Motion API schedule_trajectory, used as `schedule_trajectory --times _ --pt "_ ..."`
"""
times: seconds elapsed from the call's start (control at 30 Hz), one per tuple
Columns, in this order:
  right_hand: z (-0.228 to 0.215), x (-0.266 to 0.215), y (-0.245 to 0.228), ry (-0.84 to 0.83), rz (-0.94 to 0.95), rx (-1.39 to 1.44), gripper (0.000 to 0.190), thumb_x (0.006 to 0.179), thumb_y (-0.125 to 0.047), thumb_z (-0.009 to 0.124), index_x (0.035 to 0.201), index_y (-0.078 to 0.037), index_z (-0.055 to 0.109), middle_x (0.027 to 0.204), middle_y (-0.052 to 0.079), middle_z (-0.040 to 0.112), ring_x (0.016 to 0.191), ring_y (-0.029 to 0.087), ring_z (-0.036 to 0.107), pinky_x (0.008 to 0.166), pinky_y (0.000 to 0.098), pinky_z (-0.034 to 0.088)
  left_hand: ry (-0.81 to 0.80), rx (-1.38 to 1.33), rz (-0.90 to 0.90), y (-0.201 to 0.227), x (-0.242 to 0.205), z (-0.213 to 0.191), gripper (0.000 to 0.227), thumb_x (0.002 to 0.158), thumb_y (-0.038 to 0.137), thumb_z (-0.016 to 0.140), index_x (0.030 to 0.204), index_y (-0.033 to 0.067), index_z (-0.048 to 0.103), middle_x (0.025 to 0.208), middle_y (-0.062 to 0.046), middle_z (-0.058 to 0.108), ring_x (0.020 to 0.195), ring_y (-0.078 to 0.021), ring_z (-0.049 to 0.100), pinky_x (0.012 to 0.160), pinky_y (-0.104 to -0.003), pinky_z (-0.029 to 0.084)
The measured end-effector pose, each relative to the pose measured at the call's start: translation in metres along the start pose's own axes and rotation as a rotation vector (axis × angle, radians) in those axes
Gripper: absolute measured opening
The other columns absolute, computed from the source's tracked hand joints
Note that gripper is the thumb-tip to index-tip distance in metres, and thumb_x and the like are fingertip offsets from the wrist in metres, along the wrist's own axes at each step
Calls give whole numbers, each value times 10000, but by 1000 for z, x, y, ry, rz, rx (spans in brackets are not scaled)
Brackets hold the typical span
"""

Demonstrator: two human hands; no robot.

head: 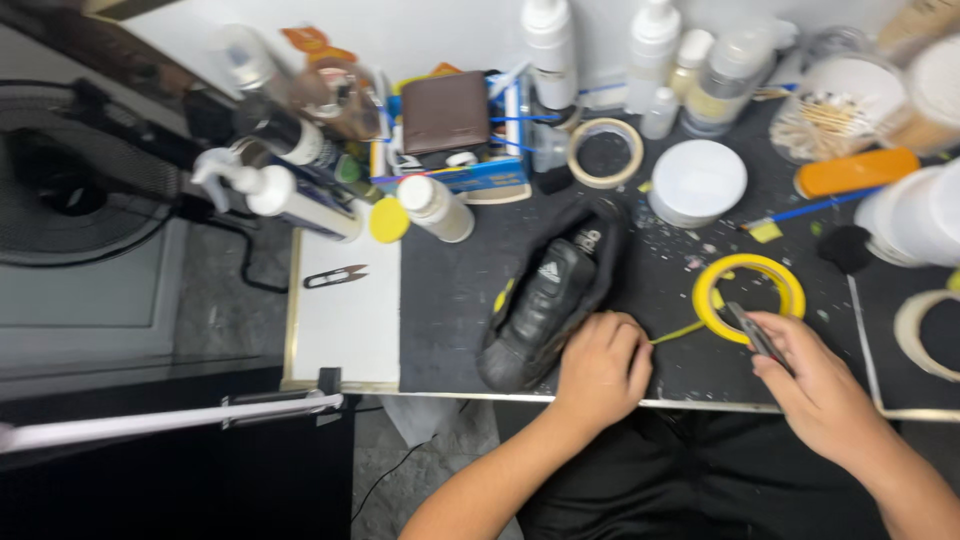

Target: The person applies yellow masking tape to the side of a black sneaker, covering the white stripes. They use a utility knife to cut the tape and trim the edges for a clean finish. The person repeats this process on different sections of the shoe.

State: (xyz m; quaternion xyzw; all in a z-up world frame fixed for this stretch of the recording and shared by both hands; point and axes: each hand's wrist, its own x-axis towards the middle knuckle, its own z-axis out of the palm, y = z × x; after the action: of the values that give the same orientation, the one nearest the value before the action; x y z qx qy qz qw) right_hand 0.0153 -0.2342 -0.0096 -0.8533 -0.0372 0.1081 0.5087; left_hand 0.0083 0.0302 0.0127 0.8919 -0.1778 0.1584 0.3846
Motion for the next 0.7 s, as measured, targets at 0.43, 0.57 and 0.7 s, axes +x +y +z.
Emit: schedule_trajectory --times 0.43,0.57,0.7 --pt "17 -17 -49 318 -244 -351 373 824 -110 741 1188 -42 698 1081 114 677 974 261 686 825 362 553 69 -89 -125 8 -7 5 75 876 112 695 922 64 661 1121 -88 672 1107 -325 610 971 -443 452" --pt "21 -20 -76 357 -263 -514 309 823 -100 736 1129 -63 716 1073 97 686 1038 283 672 847 387 564 75 -104 -136 5 -5 9 75 848 105 704 884 58 659 1060 -75 692 1050 -311 628 906 -427 464" --pt "24 -21 -80 313 -261 -582 303 818 -90 715 1118 -47 708 1131 121 678 1104 293 663 836 378 575 64 -97 -138 3 -2 10 64 844 101 707 864 61 661 1008 -65 695 996 -295 640 891 -415 475"
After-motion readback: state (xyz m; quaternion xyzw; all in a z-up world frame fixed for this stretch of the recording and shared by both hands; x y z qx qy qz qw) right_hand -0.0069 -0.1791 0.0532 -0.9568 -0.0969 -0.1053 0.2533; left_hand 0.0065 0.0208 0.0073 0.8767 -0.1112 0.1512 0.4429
